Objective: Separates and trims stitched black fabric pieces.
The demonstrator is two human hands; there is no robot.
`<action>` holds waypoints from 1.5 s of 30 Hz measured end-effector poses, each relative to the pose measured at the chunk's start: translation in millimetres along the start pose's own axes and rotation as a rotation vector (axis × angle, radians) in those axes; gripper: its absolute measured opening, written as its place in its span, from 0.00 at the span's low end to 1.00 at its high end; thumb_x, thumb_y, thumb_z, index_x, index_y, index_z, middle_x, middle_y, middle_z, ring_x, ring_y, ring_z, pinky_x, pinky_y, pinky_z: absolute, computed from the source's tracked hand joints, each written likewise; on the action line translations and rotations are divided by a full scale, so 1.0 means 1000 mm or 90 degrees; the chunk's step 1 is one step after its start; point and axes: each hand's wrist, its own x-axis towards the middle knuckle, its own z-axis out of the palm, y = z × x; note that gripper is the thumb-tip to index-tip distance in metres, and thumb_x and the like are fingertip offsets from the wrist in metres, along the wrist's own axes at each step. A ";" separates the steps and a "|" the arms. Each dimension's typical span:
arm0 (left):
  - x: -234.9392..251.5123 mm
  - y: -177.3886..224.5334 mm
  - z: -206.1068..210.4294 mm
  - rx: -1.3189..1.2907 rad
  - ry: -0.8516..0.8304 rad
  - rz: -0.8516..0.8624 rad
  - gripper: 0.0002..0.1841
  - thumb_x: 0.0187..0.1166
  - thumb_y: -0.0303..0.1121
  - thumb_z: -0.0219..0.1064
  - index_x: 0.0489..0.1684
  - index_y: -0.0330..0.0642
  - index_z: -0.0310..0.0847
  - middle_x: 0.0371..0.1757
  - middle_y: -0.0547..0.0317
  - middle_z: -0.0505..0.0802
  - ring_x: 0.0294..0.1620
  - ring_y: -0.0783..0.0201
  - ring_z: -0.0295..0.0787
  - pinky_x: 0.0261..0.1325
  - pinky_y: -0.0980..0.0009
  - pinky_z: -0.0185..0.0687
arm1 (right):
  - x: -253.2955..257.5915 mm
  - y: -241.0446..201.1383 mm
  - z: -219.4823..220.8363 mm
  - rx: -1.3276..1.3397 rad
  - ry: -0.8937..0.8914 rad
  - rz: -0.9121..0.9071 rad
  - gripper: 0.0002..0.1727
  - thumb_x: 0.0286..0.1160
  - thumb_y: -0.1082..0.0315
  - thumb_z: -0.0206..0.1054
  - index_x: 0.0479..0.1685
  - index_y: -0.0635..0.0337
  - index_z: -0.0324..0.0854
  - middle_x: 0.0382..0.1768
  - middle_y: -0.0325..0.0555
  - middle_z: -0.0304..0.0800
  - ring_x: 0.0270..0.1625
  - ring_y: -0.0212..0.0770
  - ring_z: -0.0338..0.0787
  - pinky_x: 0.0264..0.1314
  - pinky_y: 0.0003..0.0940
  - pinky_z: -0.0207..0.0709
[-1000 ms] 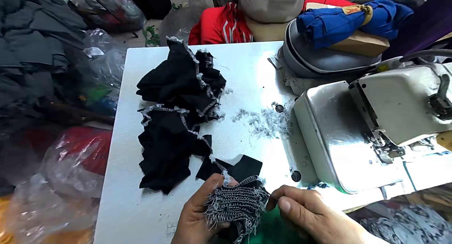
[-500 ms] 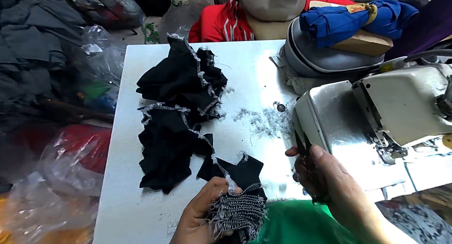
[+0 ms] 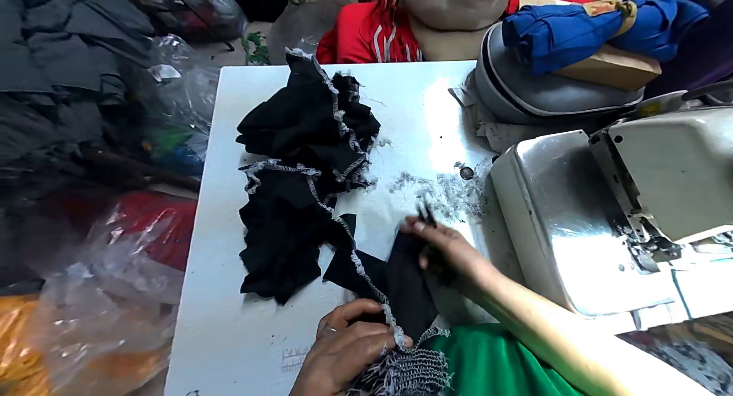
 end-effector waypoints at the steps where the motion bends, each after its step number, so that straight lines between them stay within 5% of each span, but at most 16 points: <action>1: -0.002 0.001 -0.002 0.005 -0.010 0.003 0.10 0.86 0.42 0.62 0.51 0.51 0.86 0.51 0.72 0.92 0.74 0.76 0.74 0.85 0.74 0.51 | 0.000 -0.002 -0.003 0.044 0.053 -0.038 0.22 0.93 0.54 0.51 0.78 0.49 0.73 0.36 0.34 0.88 0.17 0.20 0.72 0.17 0.15 0.64; 2: -0.003 0.001 -0.004 0.002 -0.017 0.014 0.10 0.86 0.41 0.62 0.50 0.49 0.86 0.51 0.69 0.92 0.73 0.74 0.75 0.85 0.73 0.50 | -0.002 -0.006 -0.005 0.095 0.095 -0.064 0.22 0.93 0.53 0.51 0.80 0.43 0.72 0.30 0.33 0.87 0.13 0.19 0.69 0.13 0.14 0.61; 4: -0.005 -0.002 -0.007 -0.010 -0.030 0.047 0.10 0.87 0.40 0.60 0.48 0.46 0.85 0.49 0.63 0.91 0.68 0.73 0.80 0.87 0.70 0.50 | -0.008 -0.011 -0.005 0.155 0.105 -0.089 0.22 0.93 0.53 0.50 0.82 0.38 0.72 0.34 0.33 0.89 0.11 0.20 0.67 0.12 0.13 0.60; 7: -0.005 -0.006 -0.010 -0.066 -0.052 0.076 0.10 0.88 0.37 0.58 0.48 0.43 0.82 0.49 0.60 0.91 0.62 0.75 0.85 0.88 0.68 0.52 | -0.016 -0.008 0.002 0.106 -0.031 -0.084 0.20 0.94 0.59 0.48 0.74 0.50 0.77 0.41 0.34 0.91 0.15 0.18 0.72 0.16 0.12 0.64; 9: -0.003 -0.006 -0.011 -0.093 -0.070 0.086 0.10 0.89 0.38 0.58 0.49 0.43 0.82 0.50 0.60 0.91 0.62 0.75 0.85 0.86 0.70 0.57 | -0.016 -0.008 0.009 0.040 -0.086 -0.031 0.18 0.93 0.63 0.51 0.71 0.55 0.80 0.35 0.33 0.89 0.16 0.17 0.71 0.16 0.13 0.61; 13: -0.003 0.001 -0.013 -0.146 -0.076 0.059 0.12 0.88 0.42 0.59 0.48 0.43 0.82 0.49 0.61 0.88 0.61 0.76 0.83 0.76 0.76 0.70 | -0.018 -0.011 0.008 -0.034 -0.094 0.007 0.19 0.94 0.60 0.49 0.71 0.55 0.78 0.51 0.34 0.92 0.19 0.18 0.73 0.19 0.14 0.62; 17: -0.004 0.011 -0.016 -0.124 -0.039 0.026 0.09 0.87 0.39 0.62 0.51 0.49 0.86 0.56 0.68 0.84 0.63 0.84 0.78 0.69 0.85 0.72 | -0.041 -0.020 -0.002 -0.146 -0.187 -0.139 0.26 0.92 0.50 0.46 0.60 0.61 0.83 0.26 0.26 0.81 0.20 0.14 0.69 0.23 0.11 0.63; 20: -0.004 0.015 -0.007 -0.102 -0.014 0.020 0.07 0.84 0.34 0.66 0.52 0.54 0.87 0.71 0.75 0.80 0.74 0.86 0.71 0.76 0.84 0.70 | -0.057 -0.023 -0.017 -0.295 -0.300 -0.240 0.36 0.91 0.40 0.41 0.55 0.63 0.85 0.23 0.29 0.76 0.24 0.18 0.71 0.28 0.16 0.66; 25: -0.006 0.015 0.003 -0.103 -0.027 0.030 0.06 0.82 0.34 0.68 0.51 0.52 0.86 0.80 0.70 0.75 0.84 0.81 0.64 0.84 0.78 0.65 | -0.072 -0.021 -0.036 -0.384 -0.429 -0.200 0.35 0.92 0.43 0.42 0.49 0.66 0.86 0.24 0.38 0.80 0.25 0.24 0.75 0.29 0.21 0.69; 35: -0.003 0.015 0.007 -0.148 -0.051 0.052 0.04 0.83 0.29 0.65 0.47 0.44 0.84 0.87 0.65 0.70 0.87 0.76 0.62 0.86 0.73 0.67 | -0.076 -0.017 -0.032 -0.430 -0.454 -0.287 0.27 0.91 0.51 0.50 0.45 0.67 0.86 0.29 0.47 0.86 0.33 0.33 0.83 0.37 0.30 0.73; 40: -0.003 0.015 0.009 -0.168 -0.057 0.048 0.03 0.83 0.28 0.65 0.43 0.40 0.84 0.87 0.62 0.70 0.87 0.75 0.63 0.86 0.72 0.66 | -0.077 -0.016 -0.019 -0.426 -0.427 -0.373 0.26 0.89 0.50 0.55 0.43 0.67 0.86 0.30 0.49 0.87 0.33 0.35 0.84 0.37 0.30 0.75; 45: -0.003 0.015 0.008 -0.143 -0.062 0.047 0.07 0.84 0.31 0.65 0.50 0.42 0.86 0.85 0.59 0.72 0.84 0.77 0.66 0.84 0.77 0.67 | -0.076 -0.011 -0.019 -0.380 -0.366 -0.474 0.26 0.91 0.53 0.55 0.35 0.66 0.85 0.24 0.46 0.84 0.29 0.29 0.81 0.33 0.21 0.71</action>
